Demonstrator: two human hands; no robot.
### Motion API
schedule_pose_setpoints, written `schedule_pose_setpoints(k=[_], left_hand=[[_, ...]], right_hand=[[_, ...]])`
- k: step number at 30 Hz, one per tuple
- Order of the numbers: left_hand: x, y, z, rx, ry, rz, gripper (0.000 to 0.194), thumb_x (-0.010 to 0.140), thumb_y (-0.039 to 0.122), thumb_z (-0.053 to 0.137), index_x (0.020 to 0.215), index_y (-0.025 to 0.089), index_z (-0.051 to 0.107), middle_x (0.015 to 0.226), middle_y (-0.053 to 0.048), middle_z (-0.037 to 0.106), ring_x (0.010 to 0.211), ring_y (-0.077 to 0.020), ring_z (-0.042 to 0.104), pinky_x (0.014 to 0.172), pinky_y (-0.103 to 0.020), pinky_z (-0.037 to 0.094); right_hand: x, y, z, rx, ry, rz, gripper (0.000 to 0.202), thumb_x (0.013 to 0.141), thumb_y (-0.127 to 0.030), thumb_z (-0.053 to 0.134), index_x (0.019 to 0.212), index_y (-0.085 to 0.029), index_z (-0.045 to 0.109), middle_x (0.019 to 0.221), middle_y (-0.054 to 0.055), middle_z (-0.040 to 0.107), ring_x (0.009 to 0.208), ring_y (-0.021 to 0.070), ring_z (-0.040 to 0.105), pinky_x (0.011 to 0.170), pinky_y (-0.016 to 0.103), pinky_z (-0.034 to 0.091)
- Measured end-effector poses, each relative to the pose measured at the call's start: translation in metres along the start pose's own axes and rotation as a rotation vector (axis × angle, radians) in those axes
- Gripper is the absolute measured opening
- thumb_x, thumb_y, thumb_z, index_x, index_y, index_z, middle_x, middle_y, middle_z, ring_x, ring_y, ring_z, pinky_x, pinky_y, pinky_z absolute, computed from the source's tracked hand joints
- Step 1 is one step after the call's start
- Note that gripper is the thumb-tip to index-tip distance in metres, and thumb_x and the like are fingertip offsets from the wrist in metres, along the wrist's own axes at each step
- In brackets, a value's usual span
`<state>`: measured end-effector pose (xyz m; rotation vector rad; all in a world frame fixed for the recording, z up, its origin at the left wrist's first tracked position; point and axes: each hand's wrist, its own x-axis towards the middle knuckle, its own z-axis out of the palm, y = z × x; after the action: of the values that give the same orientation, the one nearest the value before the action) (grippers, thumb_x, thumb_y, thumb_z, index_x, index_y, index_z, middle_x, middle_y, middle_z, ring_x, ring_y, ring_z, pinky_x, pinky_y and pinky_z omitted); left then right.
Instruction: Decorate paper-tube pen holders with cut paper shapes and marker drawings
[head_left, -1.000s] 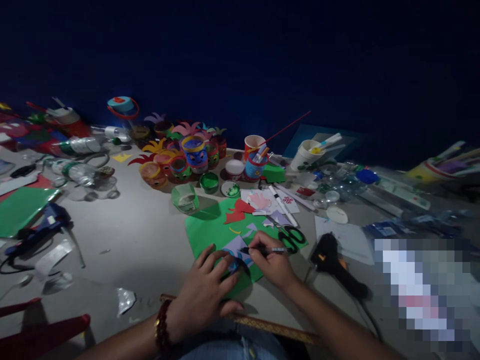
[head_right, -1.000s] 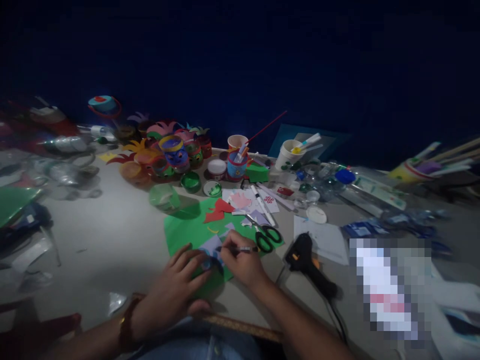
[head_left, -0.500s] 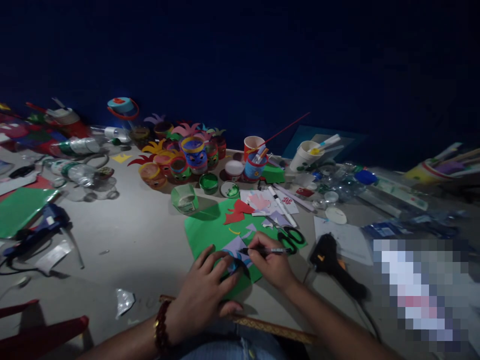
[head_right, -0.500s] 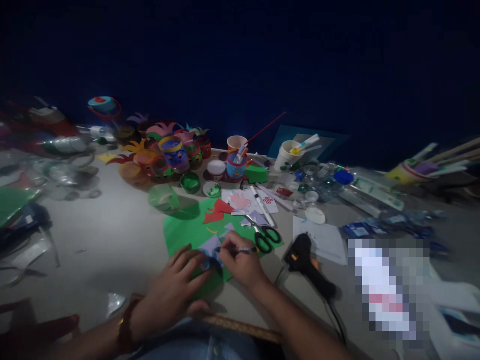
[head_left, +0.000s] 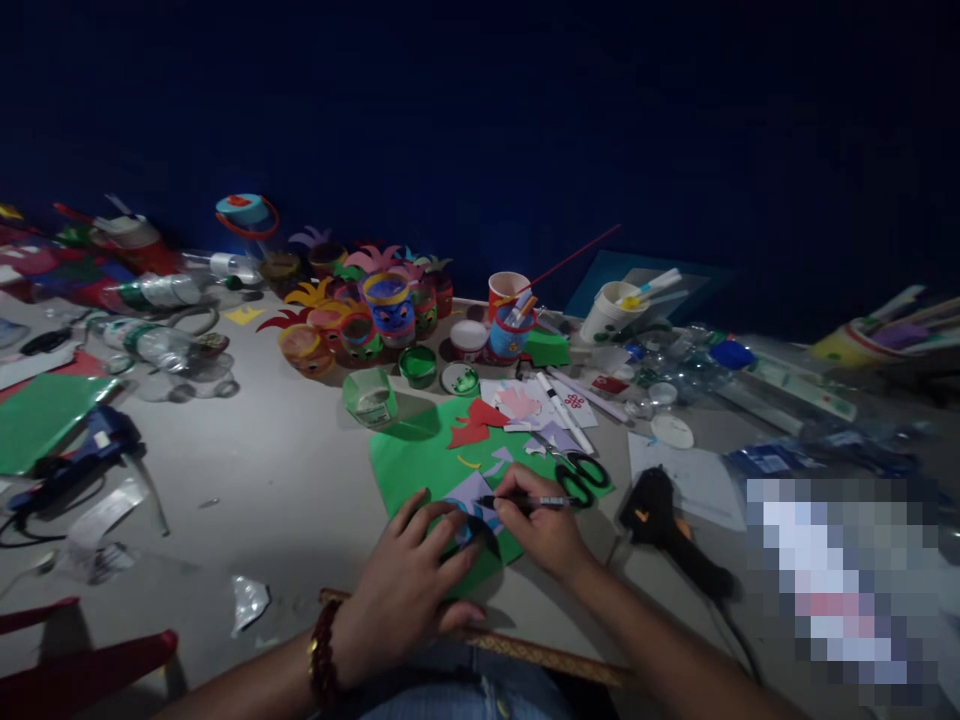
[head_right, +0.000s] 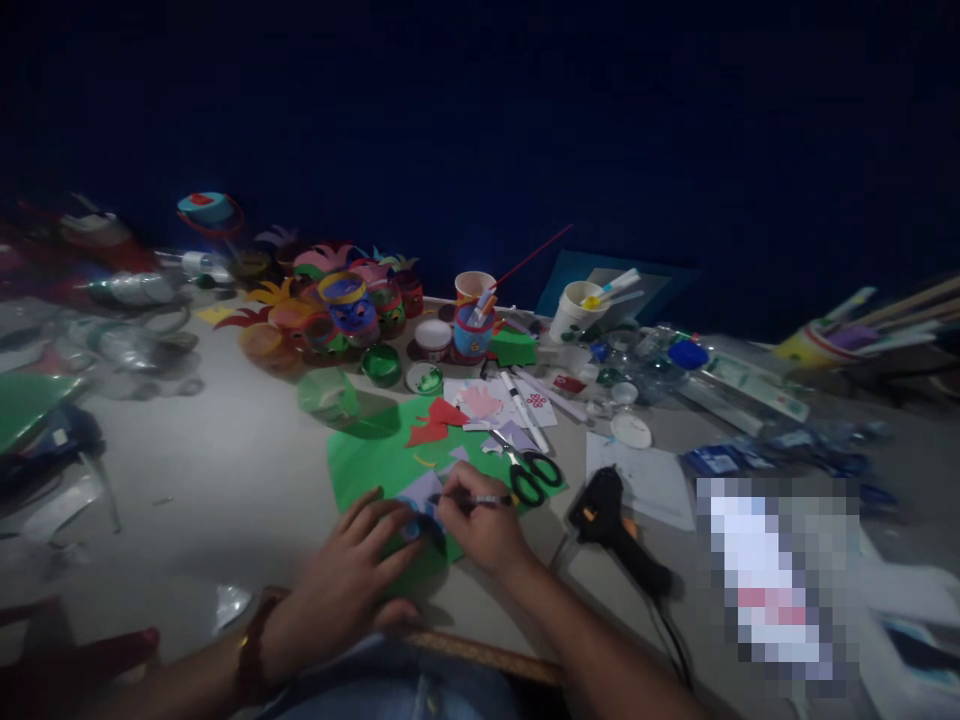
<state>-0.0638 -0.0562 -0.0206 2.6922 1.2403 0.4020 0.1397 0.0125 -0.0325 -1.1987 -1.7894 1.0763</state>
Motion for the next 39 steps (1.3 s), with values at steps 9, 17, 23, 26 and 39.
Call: schedule_pose_setpoints(k=[9, 17, 23, 26, 39], left_hand=[[0.0009, 0.0003, -0.0018, 0.0, -0.004, -0.005, 0.062, 0.084, 0.069, 0.049, 0.129, 0.027, 0.057, 0.124, -0.008, 0.061, 0.117, -0.0286, 0.05, 0.11, -0.053, 0.031], [0.0004, 0.0001, -0.0005, 0.011, -0.003, 0.003, 0.061, 0.085, 0.069, 0.047, 0.127, 0.026, 0.058, 0.123, -0.008, 0.061, 0.117, -0.0293, 0.05, 0.109, -0.054, 0.031], [0.0005, 0.0003, -0.0015, -0.014, -0.015, -0.008, 0.062, 0.085, 0.069, 0.048, 0.129, 0.026, 0.057, 0.125, -0.008, 0.061, 0.118, -0.0294, 0.049, 0.11, -0.054, 0.03], [0.0014, 0.0006, -0.0026, -0.013, -0.01, -0.006, 0.062, 0.085, 0.069, 0.048, 0.129, 0.026, 0.057, 0.123, -0.008, 0.061, 0.117, -0.0294, 0.05, 0.109, -0.054, 0.031], [0.0007, 0.0005, -0.0021, -0.018, -0.008, -0.007, 0.062, 0.084, 0.068, 0.05, 0.13, 0.026, 0.057, 0.125, -0.008, 0.06, 0.118, -0.029, 0.049, 0.11, -0.053, 0.031]], right_hand=[[-0.0006, 0.0005, -0.0006, -0.013, -0.004, -0.006, 0.011, 0.076, -0.018, 0.052, 0.066, -0.022, 0.05, 0.056, -0.006, 0.047, 0.053, 0.0127, 0.044, 0.052, 0.024, 0.033], [-0.0006, -0.0025, 0.0, 0.025, 0.007, -0.001, 0.012, 0.075, -0.018, 0.052, 0.064, -0.023, 0.049, 0.054, -0.007, 0.044, 0.052, 0.0122, 0.042, 0.05, 0.023, 0.032], [-0.0007, -0.0024, -0.0003, -0.004, 0.012, 0.0, 0.011, 0.076, -0.018, 0.053, 0.065, -0.022, 0.051, 0.056, -0.006, 0.048, 0.053, 0.0126, 0.046, 0.052, 0.023, 0.035], [-0.0005, -0.0019, -0.0004, -0.01, 0.005, -0.002, 0.011, 0.077, -0.019, 0.053, 0.066, -0.022, 0.051, 0.056, -0.006, 0.048, 0.052, 0.0125, 0.046, 0.052, 0.023, 0.035], [-0.0003, -0.0015, -0.0005, 0.014, 0.02, -0.006, 0.013, 0.077, -0.018, 0.053, 0.065, -0.023, 0.049, 0.055, -0.006, 0.046, 0.052, 0.0121, 0.044, 0.051, 0.023, 0.034]])
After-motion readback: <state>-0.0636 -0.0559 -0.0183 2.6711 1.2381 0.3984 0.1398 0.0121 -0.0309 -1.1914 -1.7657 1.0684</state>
